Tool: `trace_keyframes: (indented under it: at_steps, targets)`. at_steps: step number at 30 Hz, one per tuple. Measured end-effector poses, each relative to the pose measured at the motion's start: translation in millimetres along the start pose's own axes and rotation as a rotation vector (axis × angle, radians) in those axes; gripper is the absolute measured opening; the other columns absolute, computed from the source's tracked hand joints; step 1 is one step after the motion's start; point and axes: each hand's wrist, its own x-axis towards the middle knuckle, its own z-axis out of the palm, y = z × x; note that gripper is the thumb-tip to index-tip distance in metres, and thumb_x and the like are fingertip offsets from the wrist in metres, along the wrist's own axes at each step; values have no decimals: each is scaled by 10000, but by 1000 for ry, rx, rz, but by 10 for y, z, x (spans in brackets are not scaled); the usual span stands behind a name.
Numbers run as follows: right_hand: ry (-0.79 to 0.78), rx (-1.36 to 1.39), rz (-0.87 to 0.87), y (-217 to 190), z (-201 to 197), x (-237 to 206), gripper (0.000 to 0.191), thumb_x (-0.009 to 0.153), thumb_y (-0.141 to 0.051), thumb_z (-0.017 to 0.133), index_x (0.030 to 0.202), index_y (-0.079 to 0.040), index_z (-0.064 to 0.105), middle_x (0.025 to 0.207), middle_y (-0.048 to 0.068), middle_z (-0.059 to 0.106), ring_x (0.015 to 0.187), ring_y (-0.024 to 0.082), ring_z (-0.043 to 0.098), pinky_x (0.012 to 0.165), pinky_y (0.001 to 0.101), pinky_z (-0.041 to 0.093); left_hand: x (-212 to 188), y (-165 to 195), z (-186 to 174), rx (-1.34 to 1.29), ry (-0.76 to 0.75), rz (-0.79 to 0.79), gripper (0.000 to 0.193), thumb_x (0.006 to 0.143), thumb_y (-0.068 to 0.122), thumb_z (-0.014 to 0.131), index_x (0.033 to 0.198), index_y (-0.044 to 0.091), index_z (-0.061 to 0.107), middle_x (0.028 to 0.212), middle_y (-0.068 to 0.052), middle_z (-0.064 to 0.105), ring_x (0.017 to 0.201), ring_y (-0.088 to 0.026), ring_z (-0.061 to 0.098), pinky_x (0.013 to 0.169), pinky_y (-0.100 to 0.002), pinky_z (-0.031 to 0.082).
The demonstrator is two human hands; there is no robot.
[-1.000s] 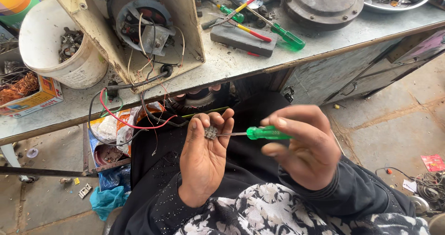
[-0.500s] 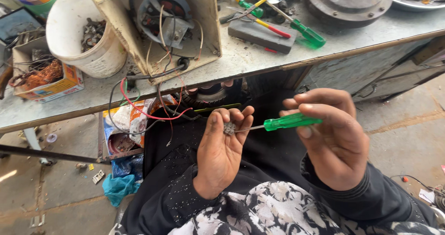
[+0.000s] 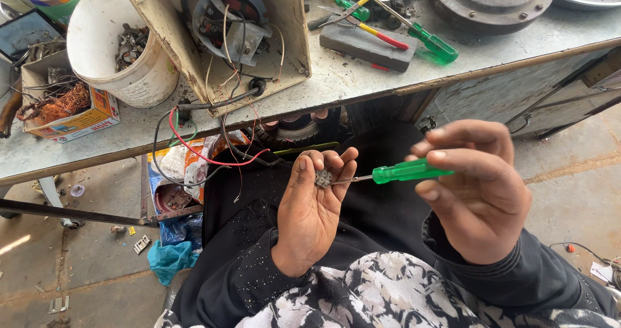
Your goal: The person sits on the floor and uses a screwdriver to tighten screws on a small white electrical component held in their left hand. They manipulate the wires and the component, occasionally adjusting their grip and the position of the tool.
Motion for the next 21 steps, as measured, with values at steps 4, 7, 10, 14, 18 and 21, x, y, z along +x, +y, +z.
trace_keyframes:
  at_steps: [4,7,10,14,18,21]
  targets:
    - [22,-62,-6,-28,18,9,345,897,155,665,1206,14,601,1270,219,587,1130,232,686,1015,356,616,-6,4,-3,5,1,-4,256,1143,296,430,1042,84,532,1152,-104,598,1365,-312,531,1218,-423,415]
    - [52,238,33,-42,74,27,328,922,78,627,1229,-30,594,1238,185,625,1221,228,660,1061,344,582,2,1,-2,-9,9,-7,252,1141,292,434,1037,86,533,1147,-100,598,1363,-310,534,1225,-423,418]
    - [12,265,108,-66,71,40,269,921,55,590,1175,-35,591,1280,200,618,1269,248,639,1130,363,548,-2,-3,1,4,21,-15,265,1137,305,432,1037,83,537,1145,-103,602,1352,-311,541,1216,-421,422]
    - [-15,-17,-40,-48,57,30,374,868,81,681,1217,-14,587,1287,167,525,1184,197,619,1023,319,585,-4,-4,-3,2,20,-15,264,1137,305,433,1036,83,537,1145,-102,603,1350,-307,542,1212,-419,422]
    - [-29,-81,-50,-32,30,13,343,961,98,671,1275,-24,602,1273,162,587,1178,181,652,1008,281,596,11,-6,-10,-8,19,-15,257,1137,297,432,1031,85,533,1143,-99,601,1353,-303,540,1216,-419,421]
    - [15,15,-12,-16,58,3,300,957,98,606,1223,-38,578,1255,157,604,1175,189,660,1012,287,581,13,-4,-10,-10,17,-16,253,1138,292,430,1029,87,530,1140,-99,598,1355,-304,539,1219,-421,421]
